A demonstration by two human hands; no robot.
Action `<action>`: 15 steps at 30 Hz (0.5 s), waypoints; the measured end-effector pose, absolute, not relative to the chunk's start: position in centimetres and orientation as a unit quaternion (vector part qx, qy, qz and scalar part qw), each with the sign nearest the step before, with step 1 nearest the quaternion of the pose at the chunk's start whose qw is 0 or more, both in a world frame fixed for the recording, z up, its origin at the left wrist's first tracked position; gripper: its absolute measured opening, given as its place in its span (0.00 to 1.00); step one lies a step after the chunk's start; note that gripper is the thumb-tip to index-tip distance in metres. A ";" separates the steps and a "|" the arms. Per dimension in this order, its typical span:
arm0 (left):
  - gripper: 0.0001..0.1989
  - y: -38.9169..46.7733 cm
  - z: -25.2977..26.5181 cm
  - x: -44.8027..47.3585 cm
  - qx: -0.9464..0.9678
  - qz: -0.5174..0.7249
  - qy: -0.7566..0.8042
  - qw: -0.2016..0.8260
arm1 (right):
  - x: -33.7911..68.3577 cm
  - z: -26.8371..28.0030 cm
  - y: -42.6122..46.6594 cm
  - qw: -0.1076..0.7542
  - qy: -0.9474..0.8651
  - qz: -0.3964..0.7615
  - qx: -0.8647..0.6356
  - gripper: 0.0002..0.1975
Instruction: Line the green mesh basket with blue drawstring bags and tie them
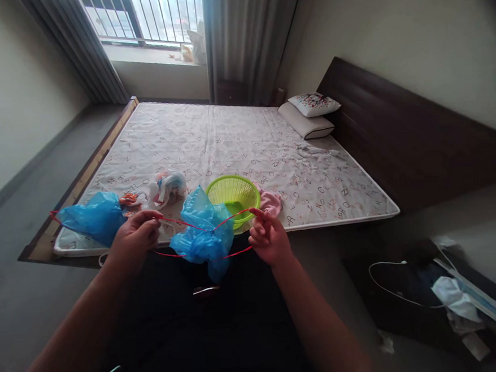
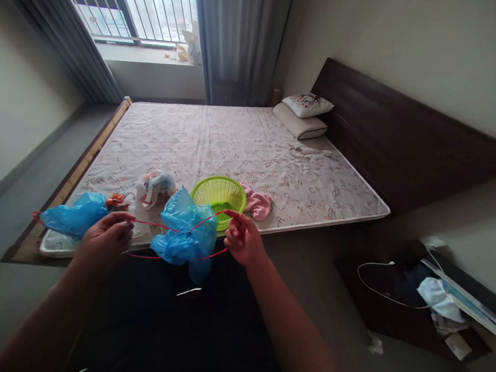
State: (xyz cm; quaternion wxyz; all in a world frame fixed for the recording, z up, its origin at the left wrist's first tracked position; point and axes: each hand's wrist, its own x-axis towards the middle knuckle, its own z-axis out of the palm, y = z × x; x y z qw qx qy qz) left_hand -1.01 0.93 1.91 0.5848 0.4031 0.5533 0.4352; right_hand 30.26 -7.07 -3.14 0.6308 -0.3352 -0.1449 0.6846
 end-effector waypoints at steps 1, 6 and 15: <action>0.21 1.3 2.1 -1.7 0.392 0.447 0.560 0.577 | 30.8 -3.1 -7.1 0.639 -0.150 0.671 -0.344 0.17; 0.21 2.9 2.8 -4.9 0.381 0.497 0.586 0.515 | 32.8 -3.5 -7.1 0.650 -0.176 0.628 -0.390 0.18; 0.19 2.8 2.5 -6.2 0.381 0.512 0.556 0.532 | 31.7 -5.4 -7.2 0.498 -0.388 0.538 -0.559 0.24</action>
